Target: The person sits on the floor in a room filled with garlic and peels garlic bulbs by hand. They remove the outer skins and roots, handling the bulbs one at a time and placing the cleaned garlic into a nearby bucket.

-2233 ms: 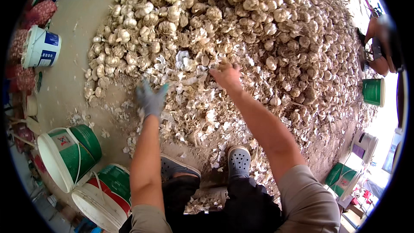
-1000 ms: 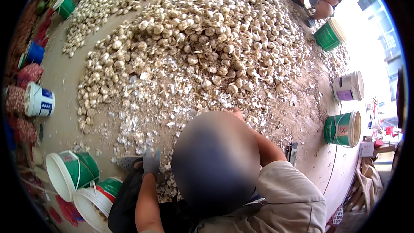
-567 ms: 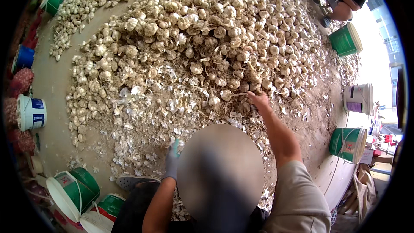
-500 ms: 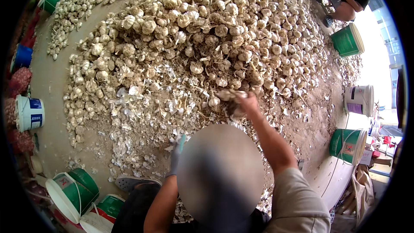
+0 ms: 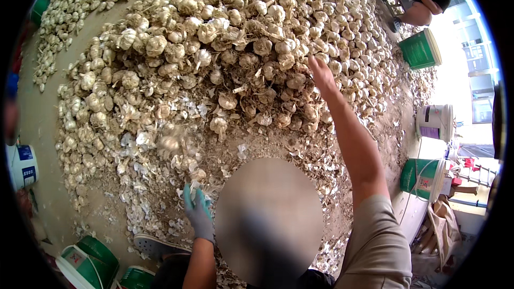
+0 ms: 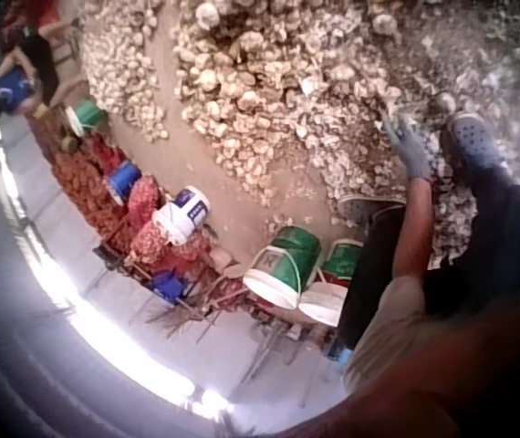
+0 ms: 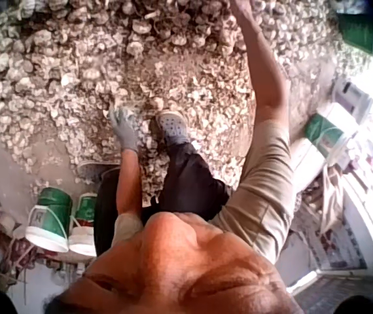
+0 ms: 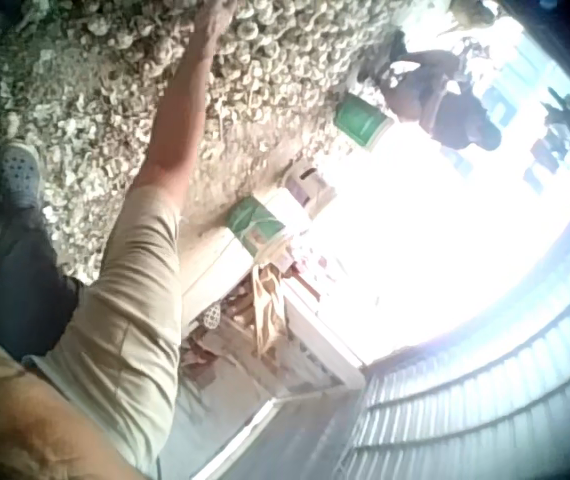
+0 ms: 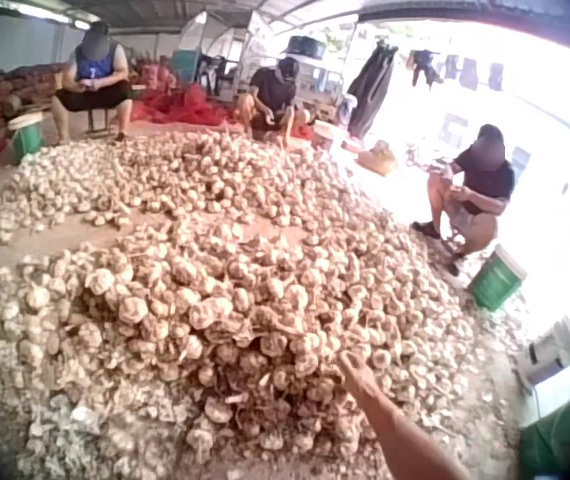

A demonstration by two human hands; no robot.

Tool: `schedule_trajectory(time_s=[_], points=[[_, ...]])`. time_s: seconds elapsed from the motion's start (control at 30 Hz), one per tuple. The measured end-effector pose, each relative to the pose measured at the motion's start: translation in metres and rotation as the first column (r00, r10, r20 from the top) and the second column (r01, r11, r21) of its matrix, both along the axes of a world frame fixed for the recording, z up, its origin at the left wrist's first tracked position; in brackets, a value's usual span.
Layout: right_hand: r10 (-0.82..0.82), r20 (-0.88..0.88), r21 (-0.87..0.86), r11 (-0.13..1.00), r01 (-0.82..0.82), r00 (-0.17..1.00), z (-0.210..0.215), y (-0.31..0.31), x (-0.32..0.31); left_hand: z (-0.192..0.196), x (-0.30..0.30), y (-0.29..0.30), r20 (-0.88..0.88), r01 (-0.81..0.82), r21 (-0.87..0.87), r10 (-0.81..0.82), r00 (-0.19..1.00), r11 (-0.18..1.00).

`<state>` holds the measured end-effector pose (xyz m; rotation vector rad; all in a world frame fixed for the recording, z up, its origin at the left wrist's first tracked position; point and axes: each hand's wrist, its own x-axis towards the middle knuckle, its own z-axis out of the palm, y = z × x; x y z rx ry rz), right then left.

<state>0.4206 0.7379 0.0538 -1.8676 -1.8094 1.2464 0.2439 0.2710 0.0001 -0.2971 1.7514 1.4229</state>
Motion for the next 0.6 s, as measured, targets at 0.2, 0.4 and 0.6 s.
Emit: schedule_trajectory(time_s=[0.2, 0.4, 0.6], points=[[0.055, -0.072, -0.093, 0.994, -0.062, 0.996, -0.043, 0.032, -0.034, 0.013, 0.001, -0.02, -0.012, 0.028, 0.046, -0.027, 1.0, 0.999], [0.228, -0.155, -0.193, 0.947, -0.255, 0.961, -0.04, -0.024, -0.073, -0.007, 0.011, -0.007, 0.066, -0.028, 0.085, 0.022, 0.998, 0.996], [0.661, -0.08, -0.246, 0.713, -0.657, 0.747, -0.013, -0.141, -0.147, 0.012, 0.017, 0.016, 0.001, 0.05, 0.082, -0.051, 0.999, 0.995]])
